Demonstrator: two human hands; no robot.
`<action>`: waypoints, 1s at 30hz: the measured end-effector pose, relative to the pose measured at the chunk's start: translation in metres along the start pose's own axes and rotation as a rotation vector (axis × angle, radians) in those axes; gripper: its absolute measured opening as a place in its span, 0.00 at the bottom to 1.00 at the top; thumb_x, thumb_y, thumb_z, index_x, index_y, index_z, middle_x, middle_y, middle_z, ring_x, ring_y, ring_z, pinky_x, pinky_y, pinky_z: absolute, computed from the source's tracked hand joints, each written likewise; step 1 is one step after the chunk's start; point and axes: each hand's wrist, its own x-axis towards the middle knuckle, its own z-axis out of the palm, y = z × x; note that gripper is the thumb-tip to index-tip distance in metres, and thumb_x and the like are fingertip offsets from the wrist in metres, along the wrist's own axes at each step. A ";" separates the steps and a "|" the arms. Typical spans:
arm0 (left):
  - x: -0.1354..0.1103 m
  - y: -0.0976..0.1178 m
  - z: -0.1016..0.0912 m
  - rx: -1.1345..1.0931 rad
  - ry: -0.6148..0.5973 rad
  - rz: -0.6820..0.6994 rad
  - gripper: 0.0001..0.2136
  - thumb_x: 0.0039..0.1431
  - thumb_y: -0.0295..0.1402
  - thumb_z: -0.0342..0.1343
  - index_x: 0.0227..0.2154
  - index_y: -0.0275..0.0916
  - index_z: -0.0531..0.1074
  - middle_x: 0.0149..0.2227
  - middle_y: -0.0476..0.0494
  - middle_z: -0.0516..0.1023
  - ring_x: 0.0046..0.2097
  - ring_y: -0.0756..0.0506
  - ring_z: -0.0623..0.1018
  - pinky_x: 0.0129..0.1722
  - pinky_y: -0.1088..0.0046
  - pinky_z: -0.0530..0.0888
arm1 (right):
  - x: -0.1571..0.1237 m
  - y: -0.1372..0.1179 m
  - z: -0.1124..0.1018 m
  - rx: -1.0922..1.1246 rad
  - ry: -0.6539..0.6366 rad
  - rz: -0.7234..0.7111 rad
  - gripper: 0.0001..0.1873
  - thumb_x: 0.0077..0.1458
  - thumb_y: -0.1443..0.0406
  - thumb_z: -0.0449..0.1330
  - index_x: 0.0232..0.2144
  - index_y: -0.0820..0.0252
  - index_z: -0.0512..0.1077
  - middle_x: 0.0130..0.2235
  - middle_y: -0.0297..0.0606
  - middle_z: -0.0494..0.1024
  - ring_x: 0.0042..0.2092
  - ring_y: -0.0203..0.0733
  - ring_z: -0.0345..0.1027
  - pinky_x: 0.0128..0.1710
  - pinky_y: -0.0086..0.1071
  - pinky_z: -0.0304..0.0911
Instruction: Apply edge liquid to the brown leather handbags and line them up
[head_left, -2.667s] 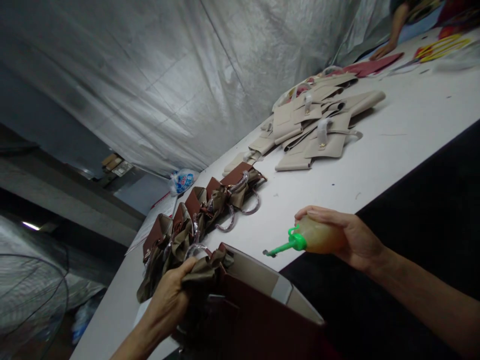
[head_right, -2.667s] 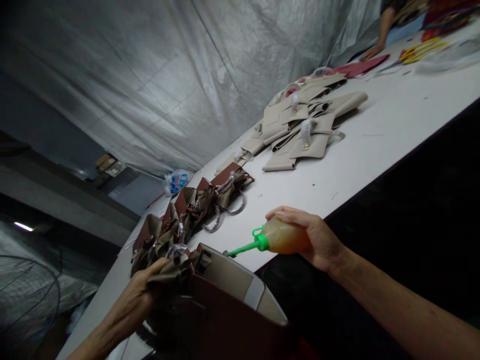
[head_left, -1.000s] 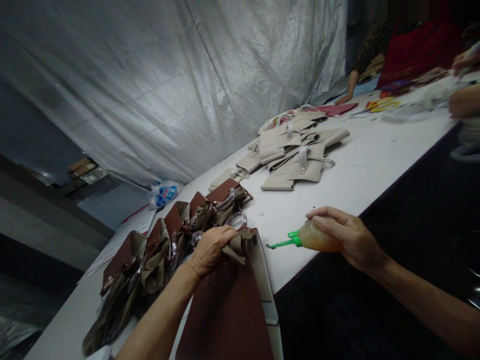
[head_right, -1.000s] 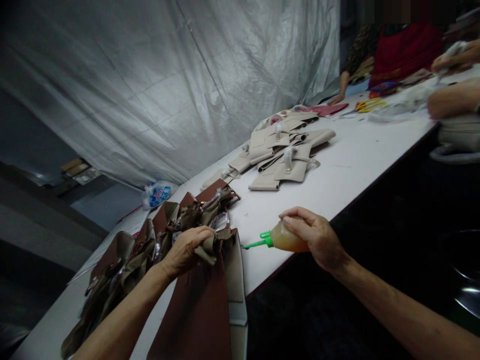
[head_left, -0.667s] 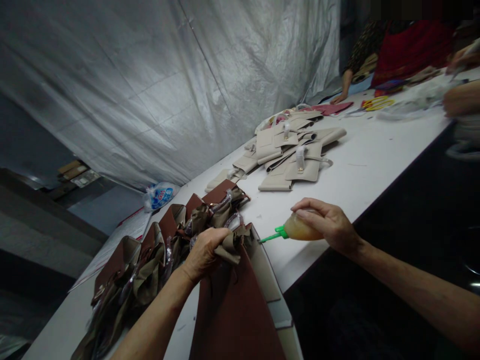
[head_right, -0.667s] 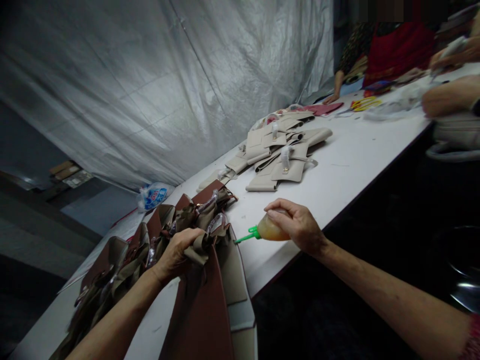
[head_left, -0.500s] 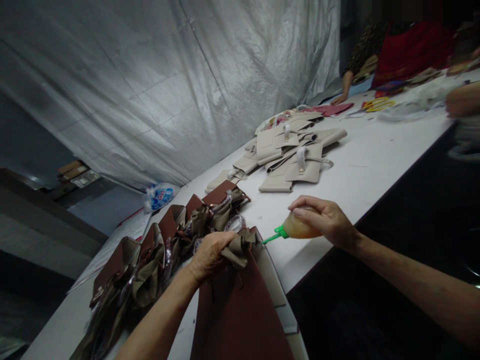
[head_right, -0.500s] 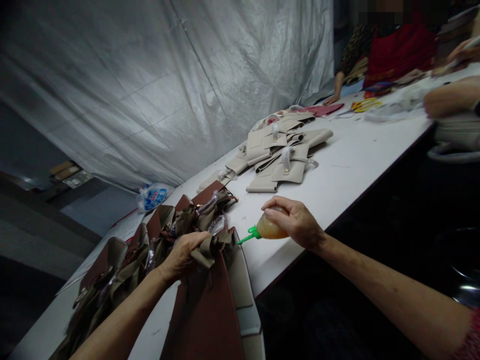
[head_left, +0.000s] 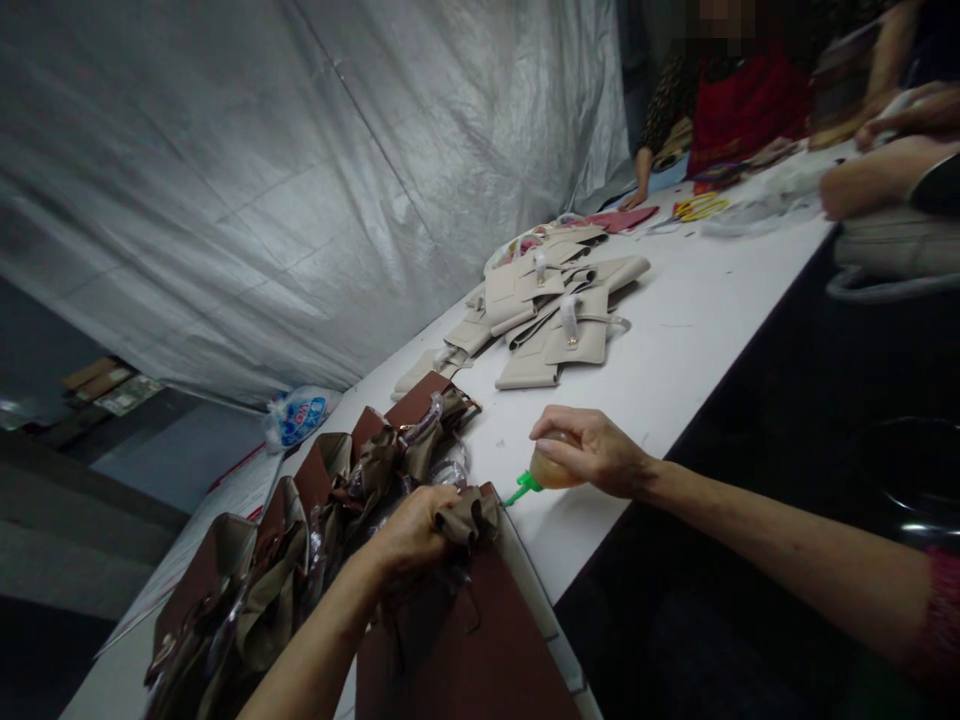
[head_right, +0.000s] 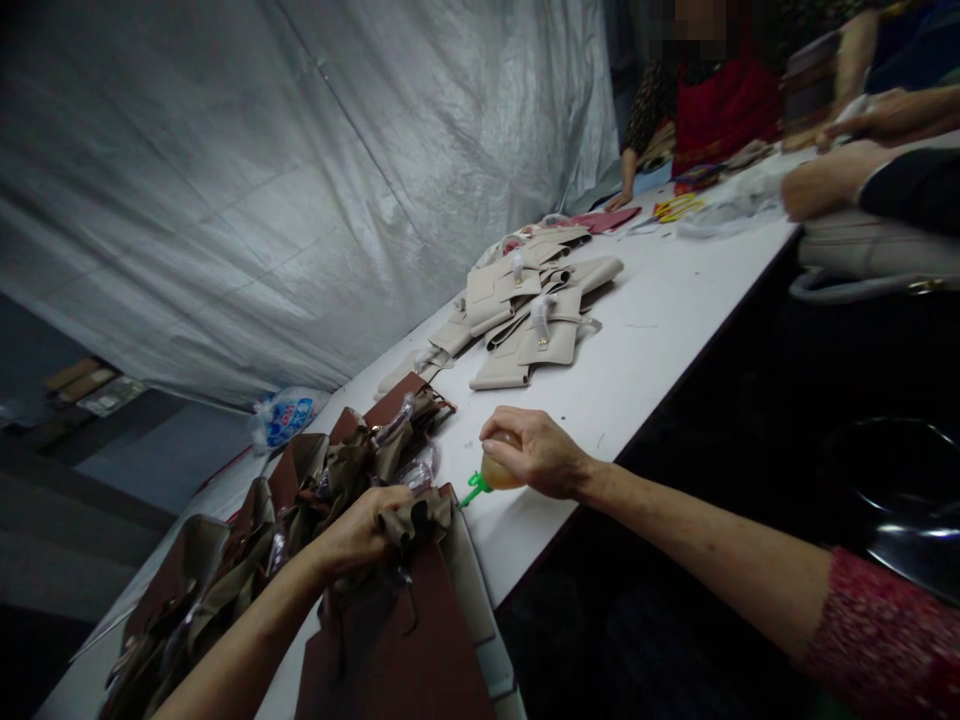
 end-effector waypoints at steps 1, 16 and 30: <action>-0.001 0.000 0.000 0.000 0.023 0.031 0.03 0.49 0.28 0.52 0.23 0.37 0.68 0.28 0.49 0.69 0.31 0.49 0.69 0.31 0.75 0.64 | 0.000 0.001 0.001 0.003 0.000 -0.004 0.08 0.53 0.62 0.57 0.30 0.60 0.74 0.31 0.37 0.75 0.33 0.41 0.69 0.36 0.35 0.63; -0.017 -0.015 -0.008 -0.426 0.120 -0.166 0.16 0.61 0.44 0.55 0.28 0.38 0.63 0.28 0.54 0.60 0.30 0.51 0.61 0.34 0.76 0.65 | 0.028 0.016 0.010 0.015 -0.028 -0.116 0.08 0.54 0.63 0.57 0.30 0.60 0.74 0.32 0.36 0.77 0.34 0.40 0.70 0.38 0.34 0.63; -0.018 -0.032 -0.009 -0.461 0.094 -0.185 0.20 0.61 0.49 0.56 0.26 0.39 0.57 0.28 0.54 0.55 0.31 0.50 0.56 0.34 0.75 0.62 | 0.068 0.028 0.010 0.015 -0.236 -0.249 0.09 0.55 0.63 0.57 0.28 0.63 0.74 0.29 0.36 0.75 0.32 0.38 0.68 0.35 0.31 0.61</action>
